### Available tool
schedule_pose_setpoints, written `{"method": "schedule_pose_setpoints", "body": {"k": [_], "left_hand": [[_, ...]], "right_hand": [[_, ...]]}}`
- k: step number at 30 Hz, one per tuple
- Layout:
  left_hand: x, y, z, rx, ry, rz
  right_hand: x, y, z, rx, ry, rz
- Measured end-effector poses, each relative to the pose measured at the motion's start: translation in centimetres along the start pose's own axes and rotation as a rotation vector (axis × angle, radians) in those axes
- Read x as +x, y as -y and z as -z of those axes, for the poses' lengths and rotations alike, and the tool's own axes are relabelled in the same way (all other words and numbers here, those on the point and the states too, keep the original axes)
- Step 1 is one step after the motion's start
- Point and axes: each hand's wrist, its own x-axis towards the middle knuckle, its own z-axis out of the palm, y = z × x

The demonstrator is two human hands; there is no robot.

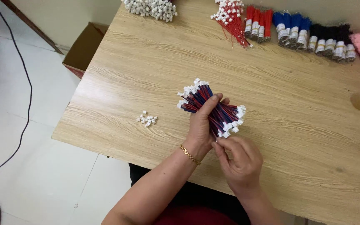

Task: Sorting and bundling electronic wire harnesses on a work table

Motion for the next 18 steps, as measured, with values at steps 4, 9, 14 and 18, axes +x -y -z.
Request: {"method": "schedule_pose_setpoints", "body": {"k": [4,9,14,18], "left_hand": [[0.2,0.2,0.2,0.01,-0.016,0.018],[0.3,-0.5,-0.2,0.224,0.037,-0.001],[-0.7,-2.4,2.6,0.446,0.112,0.211],[-5.9,-1.5,3.5,0.565,0.007,0.561]], "right_hand": [[-0.4,-0.8,-0.7,-0.135,-0.04,0.031],[-1.0,-1.8,-0.9,0.003,0.058,-0.107],[2.0,-1.4,4.2,0.326,0.146,-0.116],[5.9,-4.5,6.9,0.474,0.083,-0.261]]}}
